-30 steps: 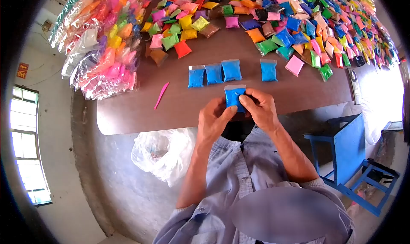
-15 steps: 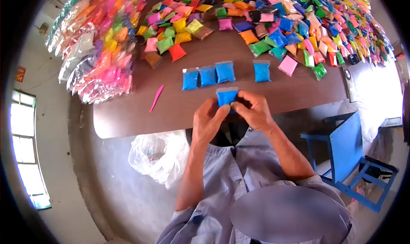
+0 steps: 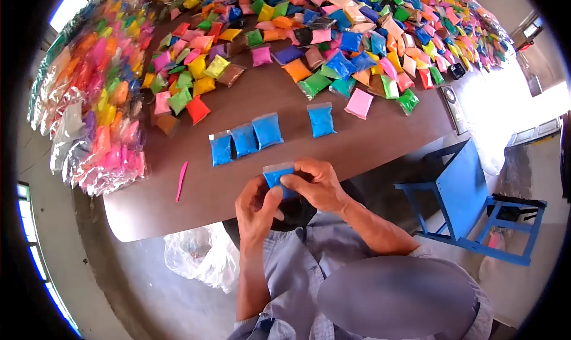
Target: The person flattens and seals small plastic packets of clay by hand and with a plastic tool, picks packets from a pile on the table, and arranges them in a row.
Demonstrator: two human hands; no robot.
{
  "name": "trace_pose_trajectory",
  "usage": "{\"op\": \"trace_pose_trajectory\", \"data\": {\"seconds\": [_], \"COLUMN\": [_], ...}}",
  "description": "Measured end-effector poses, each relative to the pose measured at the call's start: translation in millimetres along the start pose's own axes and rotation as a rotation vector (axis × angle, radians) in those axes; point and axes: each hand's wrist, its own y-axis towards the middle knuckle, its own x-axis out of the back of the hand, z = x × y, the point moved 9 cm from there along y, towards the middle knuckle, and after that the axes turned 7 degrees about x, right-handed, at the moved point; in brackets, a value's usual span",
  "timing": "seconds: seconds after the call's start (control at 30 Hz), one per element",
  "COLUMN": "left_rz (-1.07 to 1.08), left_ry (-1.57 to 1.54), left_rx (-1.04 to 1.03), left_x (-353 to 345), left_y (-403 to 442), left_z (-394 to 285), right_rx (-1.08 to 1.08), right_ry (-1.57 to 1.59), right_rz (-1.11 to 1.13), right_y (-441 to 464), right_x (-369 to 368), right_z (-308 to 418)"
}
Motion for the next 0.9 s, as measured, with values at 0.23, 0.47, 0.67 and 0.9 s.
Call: {"op": "trace_pose_trajectory", "data": {"seconds": [0.23,0.47,0.67,0.9], "left_rz": [0.005,-0.058,-0.091,-0.110], "left_ry": [0.053,0.084,0.286,0.255], "left_rx": [-0.051,-0.014,-0.200,-0.221], "left_x": [-3,3,-5,-3], "left_y": [-2,0,1,1], "left_z": [-2,3,-5,-2], "right_rx": [-0.002,0.044,0.116,0.101], "right_ry": [-0.057,-0.444,-0.448,-0.650], "right_rz": [0.053,-0.591,-0.686,-0.659], "right_y": [4,57,99,119], "right_x": [7,201,267,270], "right_z": [25,79,85,84]}}
